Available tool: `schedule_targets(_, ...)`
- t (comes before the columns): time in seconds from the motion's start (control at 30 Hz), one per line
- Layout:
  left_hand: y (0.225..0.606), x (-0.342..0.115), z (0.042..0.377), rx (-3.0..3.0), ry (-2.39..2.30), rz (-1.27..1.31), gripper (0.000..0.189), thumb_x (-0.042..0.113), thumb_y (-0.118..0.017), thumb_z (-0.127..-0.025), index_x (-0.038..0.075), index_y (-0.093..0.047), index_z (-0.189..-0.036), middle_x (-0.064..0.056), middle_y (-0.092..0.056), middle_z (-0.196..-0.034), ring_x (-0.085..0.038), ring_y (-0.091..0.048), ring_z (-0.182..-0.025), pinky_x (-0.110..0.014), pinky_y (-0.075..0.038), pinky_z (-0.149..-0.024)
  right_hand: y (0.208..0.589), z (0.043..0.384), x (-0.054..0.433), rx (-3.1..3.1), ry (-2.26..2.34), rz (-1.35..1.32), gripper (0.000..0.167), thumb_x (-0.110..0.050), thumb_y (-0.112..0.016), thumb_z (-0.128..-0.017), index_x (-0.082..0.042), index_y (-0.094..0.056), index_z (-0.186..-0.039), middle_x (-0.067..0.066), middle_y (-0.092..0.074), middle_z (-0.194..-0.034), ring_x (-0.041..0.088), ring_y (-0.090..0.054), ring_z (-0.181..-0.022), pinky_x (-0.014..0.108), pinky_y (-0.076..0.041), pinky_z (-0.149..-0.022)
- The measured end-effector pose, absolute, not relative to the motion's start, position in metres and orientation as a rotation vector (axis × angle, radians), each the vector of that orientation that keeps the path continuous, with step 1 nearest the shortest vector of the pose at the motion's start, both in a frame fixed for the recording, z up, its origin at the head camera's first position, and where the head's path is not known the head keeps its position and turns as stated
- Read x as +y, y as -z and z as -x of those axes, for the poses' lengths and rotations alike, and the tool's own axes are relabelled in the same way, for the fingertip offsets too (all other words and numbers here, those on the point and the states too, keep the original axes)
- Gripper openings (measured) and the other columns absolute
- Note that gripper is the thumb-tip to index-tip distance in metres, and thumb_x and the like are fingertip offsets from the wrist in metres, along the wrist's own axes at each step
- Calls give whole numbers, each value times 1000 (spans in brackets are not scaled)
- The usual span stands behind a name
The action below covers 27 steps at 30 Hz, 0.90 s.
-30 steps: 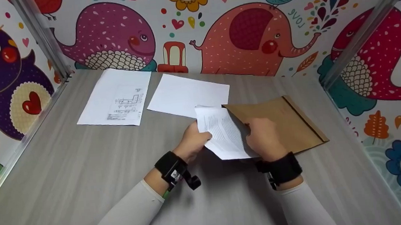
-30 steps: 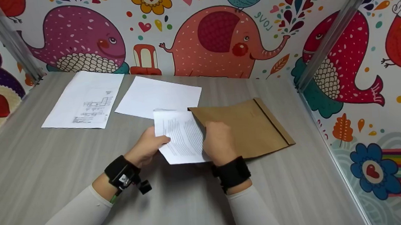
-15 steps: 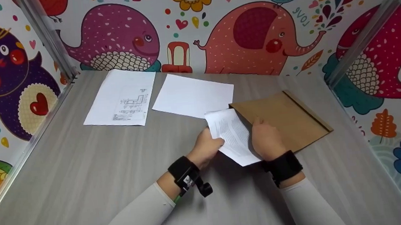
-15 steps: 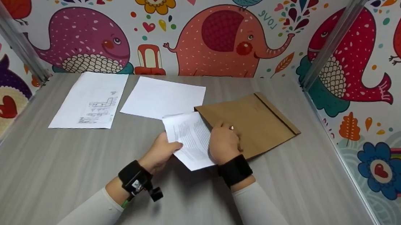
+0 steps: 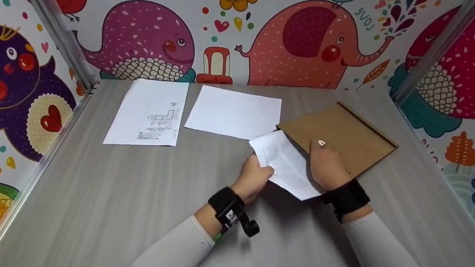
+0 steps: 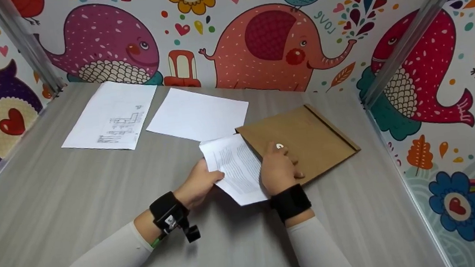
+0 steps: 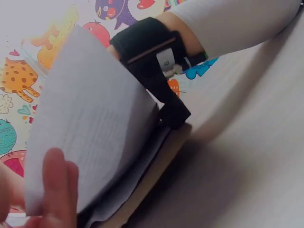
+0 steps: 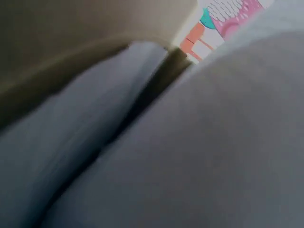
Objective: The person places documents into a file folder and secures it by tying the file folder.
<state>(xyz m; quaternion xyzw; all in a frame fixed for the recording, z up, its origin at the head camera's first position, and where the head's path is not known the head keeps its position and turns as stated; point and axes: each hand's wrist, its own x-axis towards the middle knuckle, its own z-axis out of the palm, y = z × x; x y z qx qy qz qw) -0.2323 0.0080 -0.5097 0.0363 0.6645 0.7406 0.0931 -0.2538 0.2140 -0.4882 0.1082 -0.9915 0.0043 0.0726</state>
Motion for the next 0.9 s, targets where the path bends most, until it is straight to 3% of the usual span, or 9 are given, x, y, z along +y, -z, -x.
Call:
schedule_targets(0.1, 509, 11, 232, 1960, -2229, -99, 63, -16, -48, -85, -2, -52, -146, -21, -68, -136, -31, -72, -119, -32, -61, -92, 488, 253, 208, -2958, -2, -246, 45, 4, -49, -98, 13, -44, -141, 42, -62, -116, 51, -67, -69, 58, -54, -44)
schedule_targets(0.2, 506, 14, 231, 1905, -2270, -83, 60, -14, -49, -87, -3, -52, -145, -23, -68, -136, -33, -74, -116, -39, -64, -90, 482, 252, 200, -2991, -68, -183, 54, 4, -48, -99, 8, -38, -152, 42, -55, -137, 59, -65, -84, 61, -53, -45)
schedule_targets(0.3, 505, 18, 232, 1866, -2296, -51, 54, -12, -50, -89, -6, -52, -142, -27, -68, -134, -37, -74, -113, -43, -65, -85, 473, 248, 194, -3020, -176, -203, 59, 4, -46, -102, 5, -33, -160, 42, -50, -147, 54, -65, -79, 55, -51, -46)
schedule_targets(0.4, 503, 21, 234, 1862, -2315, -17, 50, -11, -54, -91, -9, -51, -141, -29, -67, -133, -38, -73, -113, -41, -65, -85, 467, 243, 189, -3000, -195, -294, 58, 6, -46, -102, 6, -37, -159, 42, -52, -144, 38, -61, -60, 46, -49, -46)
schedule_targets(0.47, 502, 23, 235, 1887, -2321, 4, 49, -9, -57, -93, -9, -50, -141, -28, -66, -134, -36, -72, -115, -38, -64, -88, 464, 239, 186, -2982, -156, -339, 58, 8, -47, -100, 6, -39, -158, 42, -54, -140, 33, -57, -56, 44, -50, -47)
schedule_targets(0.6, 498, 30, 239, 1915, -2331, 33, 50, -3, -63, -96, -8, -49, -143, -26, -66, -135, -33, -73, -114, -36, -63, -90, 463, 235, 182, -2961, -103, -403, 61, 8, -54, -95, 5, -43, -155, 39, -58, -135, 40, -64, -67, 50, -56, -56)
schedule_targets(0.7, 497, 32, 240, 1859, -2334, 53, 48, 0, -63, -98, -7, -48, -143, -26, -66, -132, -34, -75, -107, -37, -65, -84, 467, 235, 182, -2923, -155, -468, 61, 10, -58, -92, 8, -45, -152, 40, -60, -130, 44, -67, -72, 53, -58, -61)
schedule_targets(0.8, 496, 30, 241, 1823, -2302, 98, 47, 0, -62, -98, -7, -47, -142, -24, -66, -120, -28, -78, -84, -33, -66, -70, 470, 236, 185, -2885, -219, -486, 58, 12, -55, -91, 10, -48, -148, 42, -62, -126, 47, -67, -74, 56, -57, -62)
schedule_targets(0.9, 498, 25, 243, 1879, -2243, 128, 44, -3, -63, -95, -7, -49, -137, -18, -67, -102, -17, -72, -61, -27, -62, -58, 470, 235, 186, -2873, -255, -464, 54, 12, -52, -93, 10, -49, -146, 42, -62, -124, 51, -68, -81, 60, -58, -65)
